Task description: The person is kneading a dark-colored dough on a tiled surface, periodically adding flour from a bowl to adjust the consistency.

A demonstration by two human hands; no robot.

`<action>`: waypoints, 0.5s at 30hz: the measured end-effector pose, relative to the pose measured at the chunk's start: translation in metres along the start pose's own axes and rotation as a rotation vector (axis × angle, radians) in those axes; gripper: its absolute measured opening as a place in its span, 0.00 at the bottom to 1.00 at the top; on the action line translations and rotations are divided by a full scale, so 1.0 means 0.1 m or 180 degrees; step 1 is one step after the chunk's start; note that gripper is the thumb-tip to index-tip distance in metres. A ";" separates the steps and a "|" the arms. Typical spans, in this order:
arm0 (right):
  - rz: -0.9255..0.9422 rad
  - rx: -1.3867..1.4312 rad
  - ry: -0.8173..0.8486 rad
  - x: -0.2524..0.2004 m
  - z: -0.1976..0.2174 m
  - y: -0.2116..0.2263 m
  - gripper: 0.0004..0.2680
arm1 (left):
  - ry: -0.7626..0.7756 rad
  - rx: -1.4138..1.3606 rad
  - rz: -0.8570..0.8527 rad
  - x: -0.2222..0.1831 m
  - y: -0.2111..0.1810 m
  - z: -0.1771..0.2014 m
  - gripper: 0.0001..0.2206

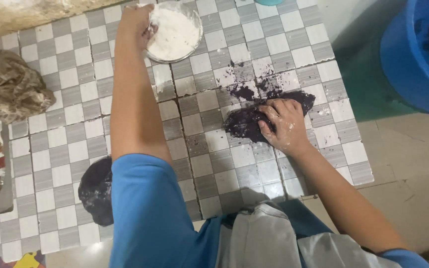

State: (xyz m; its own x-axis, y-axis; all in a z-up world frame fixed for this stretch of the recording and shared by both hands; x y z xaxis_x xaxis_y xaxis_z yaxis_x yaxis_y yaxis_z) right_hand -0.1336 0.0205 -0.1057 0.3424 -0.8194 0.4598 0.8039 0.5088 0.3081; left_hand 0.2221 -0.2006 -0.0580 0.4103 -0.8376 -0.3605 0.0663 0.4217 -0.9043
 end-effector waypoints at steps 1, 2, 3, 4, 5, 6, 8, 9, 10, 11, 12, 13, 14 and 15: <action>-0.0001 0.0006 -0.0017 0.02 0.02 0.01 0.12 | -0.0004 0.0008 -0.0015 -0.08 -0.04 -0.02 0.09; 0.0059 0.0032 -0.0067 0.03 0.04 0.03 0.12 | -0.0052 -0.0433 0.0209 -0.16 -0.05 -0.05 0.17; 0.0108 0.0040 -0.0093 0.00 0.08 0.03 0.11 | -0.0083 -0.0880 0.0459 -0.25 -0.02 -0.11 0.26; 0.0095 0.0029 -0.0085 0.01 0.09 0.05 0.11 | -0.0068 -0.0879 0.0469 -0.40 -0.08 -0.17 0.26; 0.0159 0.0080 -0.0124 0.01 0.11 0.05 0.10 | 0.0388 -0.0481 0.0294 -0.55 -0.14 -0.24 0.11; 0.0223 0.0131 -0.0162 0.02 0.13 0.07 0.10 | 0.0841 -0.0083 0.0112 -0.70 -0.21 -0.32 0.06; 0.0176 0.0211 0.0006 -0.04 0.05 -0.05 0.13 | 0.1527 0.0876 -0.0185 -1.25 -0.43 -0.47 0.08; 0.0122 0.0334 0.0169 -0.06 -0.02 -0.07 0.17 | 0.2168 0.1870 -0.0482 -1.53 -0.53 -0.52 0.19; 0.0151 0.0355 0.0181 -0.04 0.10 -0.02 0.17 | 0.2135 0.1859 -0.0466 -1.68 -0.58 -0.60 0.19; -0.0432 0.0998 0.0531 -0.02 0.21 0.00 0.19 | 0.2377 0.2908 -0.0990 -1.83 -0.64 -0.70 0.19; -0.1014 0.1636 0.0899 0.00 0.30 0.01 0.24 | 0.2585 0.3966 -0.1514 -1.98 -0.69 -0.80 0.18; -0.0992 0.1647 0.0925 -0.01 0.31 -0.07 0.24 | 0.2566 0.3955 -0.1486 -2.08 -0.69 -0.87 0.18; -0.0378 0.1658 0.0158 0.00 0.36 -0.14 0.15 | 0.2549 0.3933 -0.1654 -2.18 -0.69 -0.94 0.23; 0.0267 0.1652 -0.0590 -0.01 0.42 -0.20 0.06 | 0.2520 0.3902 -0.1825 -2.28 -0.70 -1.00 0.29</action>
State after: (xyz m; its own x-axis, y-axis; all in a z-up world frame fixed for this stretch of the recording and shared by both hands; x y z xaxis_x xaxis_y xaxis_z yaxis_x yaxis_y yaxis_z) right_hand -0.1704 0.0219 -0.0771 0.2660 -0.7341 0.6248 0.4165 0.6721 0.6123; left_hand 0.0327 -0.0736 0.0650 -0.4654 -0.7755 -0.4266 0.8723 -0.3202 -0.3696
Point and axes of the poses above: each hand's wrist, its own x-axis towards the middle knuckle, its own z-axis out of the back of the hand, y = z × x, the point moved 2 cm from there along x, towards the middle knuckle, and after that the axes turned 9 degrees about -z, right-handed, at the moved point
